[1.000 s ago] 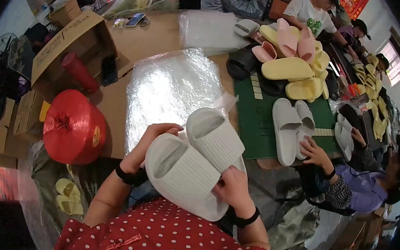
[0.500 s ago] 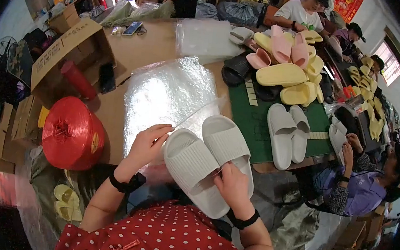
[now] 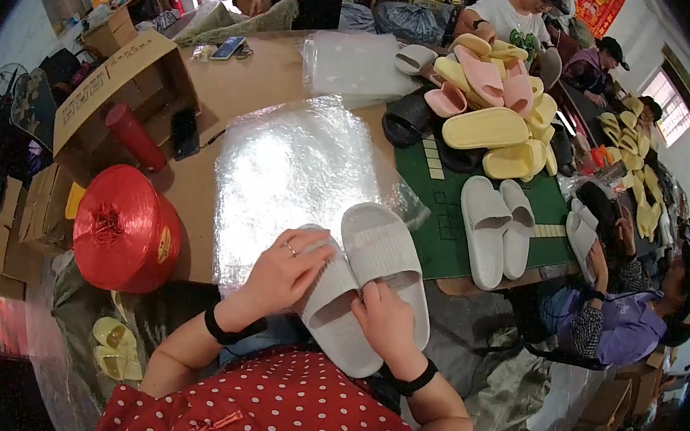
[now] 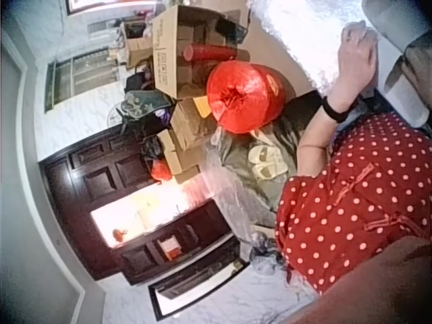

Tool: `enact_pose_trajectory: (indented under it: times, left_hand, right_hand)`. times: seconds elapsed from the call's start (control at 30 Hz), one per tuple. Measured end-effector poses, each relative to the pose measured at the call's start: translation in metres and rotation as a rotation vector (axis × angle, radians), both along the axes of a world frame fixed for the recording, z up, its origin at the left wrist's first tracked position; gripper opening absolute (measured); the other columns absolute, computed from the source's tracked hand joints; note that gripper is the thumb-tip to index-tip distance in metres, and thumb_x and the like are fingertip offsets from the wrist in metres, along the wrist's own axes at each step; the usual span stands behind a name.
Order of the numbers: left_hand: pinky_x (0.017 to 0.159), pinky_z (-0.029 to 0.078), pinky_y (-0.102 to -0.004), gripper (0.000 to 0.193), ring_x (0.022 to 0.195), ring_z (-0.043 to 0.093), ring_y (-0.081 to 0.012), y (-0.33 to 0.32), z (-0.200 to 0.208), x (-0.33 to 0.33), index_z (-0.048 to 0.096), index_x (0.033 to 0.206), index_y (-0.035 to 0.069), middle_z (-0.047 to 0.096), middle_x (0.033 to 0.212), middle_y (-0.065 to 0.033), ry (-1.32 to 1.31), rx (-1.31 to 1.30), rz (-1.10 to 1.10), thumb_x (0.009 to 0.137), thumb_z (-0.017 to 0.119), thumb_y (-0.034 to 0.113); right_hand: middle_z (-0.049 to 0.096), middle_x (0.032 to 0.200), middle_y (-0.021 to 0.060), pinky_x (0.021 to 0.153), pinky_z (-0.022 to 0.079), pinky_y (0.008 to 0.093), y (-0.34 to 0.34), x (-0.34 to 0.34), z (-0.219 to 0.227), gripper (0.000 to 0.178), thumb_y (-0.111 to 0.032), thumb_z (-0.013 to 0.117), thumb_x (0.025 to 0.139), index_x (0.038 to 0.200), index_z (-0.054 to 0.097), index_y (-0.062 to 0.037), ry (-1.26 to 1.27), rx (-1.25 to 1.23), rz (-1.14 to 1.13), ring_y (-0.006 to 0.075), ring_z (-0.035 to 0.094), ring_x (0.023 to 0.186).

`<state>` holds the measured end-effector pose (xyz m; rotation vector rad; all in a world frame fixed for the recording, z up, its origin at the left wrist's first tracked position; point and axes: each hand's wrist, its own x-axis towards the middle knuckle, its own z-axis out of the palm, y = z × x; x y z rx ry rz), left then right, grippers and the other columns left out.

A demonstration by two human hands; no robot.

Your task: The recorder is taking various pairs of slippers from a table and bagging them individually in plastic wrap.

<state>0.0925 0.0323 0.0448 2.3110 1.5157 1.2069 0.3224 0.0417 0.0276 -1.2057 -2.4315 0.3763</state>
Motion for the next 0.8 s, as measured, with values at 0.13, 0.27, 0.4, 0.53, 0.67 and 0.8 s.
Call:
enact_pose_trajectory:
  times: [0.13, 0.27, 0.4, 0.53, 0.67, 0.8]
  left_hand:
    - [0.09, 0.051, -0.0404, 0.031, 0.105, 0.06, -0.0337, -0.005, -0.003, 0.011, 0.069, 0.115, 0.005, 0.063, 0.127, -0.0119, -0.042, 0.007, -0.105, 0.084, 0.067, 0.004]
    - [0.088, 0.051, -0.0401, 0.031, 0.105, 0.06, -0.0332, -0.012, 0.013, 0.012, 0.069, 0.115, 0.005, 0.063, 0.127, -0.0108, -0.05, 0.024, -0.118, 0.084, 0.067, 0.003]
    - [0.089, 0.051, -0.0396, 0.032, 0.106, 0.06, -0.033, -0.02, 0.031, 0.011, 0.069, 0.115, 0.006, 0.064, 0.127, -0.0102, -0.067, 0.06, -0.145, 0.084, 0.067, 0.003]
    - [0.091, 0.05, -0.0388, 0.031, 0.106, 0.061, -0.0307, -0.035, 0.039, 0.004, 0.069, 0.115, 0.006, 0.065, 0.125, -0.0091, -0.056, 0.007, -0.177, 0.084, 0.067, 0.002]
    - [0.091, 0.05, -0.039, 0.031, 0.105, 0.062, -0.0299, -0.043, 0.036, -0.002, 0.069, 0.116, 0.007, 0.065, 0.126, -0.0092, -0.063, -0.022, -0.209, 0.085, 0.067, 0.004]
    - [0.088, 0.051, -0.0373, 0.035, 0.105, 0.062, -0.0289, -0.056, 0.026, -0.036, 0.069, 0.118, 0.008, 0.065, 0.127, -0.01, -0.112, -0.139, -0.155, 0.084, 0.072, 0.01]
  right_hand:
    - [0.06, 0.084, 0.0125, 0.063, 0.051, 0.046, 0.008, -0.013, -0.004, 0.021, -0.02, 0.066, 0.088, 0.097, 0.054, -0.0057, 0.021, -0.024, -0.042, 0.0345, 0.063, 0.079]
    - [0.061, 0.087, 0.0134, 0.067, 0.051, 0.0462, 0.027, -0.035, -0.005, 0.021, -0.016, 0.065, 0.088, 0.101, 0.054, -0.0048, 0.043, 0.017, 0.023, 0.0362, 0.063, 0.082]
    - [0.061, 0.101, 0.0198, 0.073, 0.051, 0.0444, 0.062, -0.068, -0.045, 0.03, -0.005, 0.061, 0.086, 0.116, 0.054, -0.0034, 0.394, -0.233, 0.002, 0.0351, 0.062, 0.091]
    - [0.06, 0.103, 0.0207, 0.076, 0.05, 0.0443, 0.095, -0.104, -0.051, 0.033, -0.009, 0.063, 0.086, 0.118, 0.055, -0.0035, 0.308, -0.055, 0.041, 0.0365, 0.061, 0.095]
    - [0.059, 0.105, 0.0219, 0.081, 0.05, 0.0442, 0.126, -0.133, -0.063, 0.037, -0.013, 0.066, 0.086, 0.121, 0.055, -0.0035, 0.196, 0.174, 0.05, 0.0384, 0.059, 0.1]
    - [0.058, 0.107, 0.0214, 0.083, 0.05, 0.0439, 0.102, -0.141, -0.038, 0.046, -0.01, 0.065, 0.088, 0.131, 0.05, -0.0014, 0.235, 0.176, 0.088, 0.0399, 0.057, 0.102]
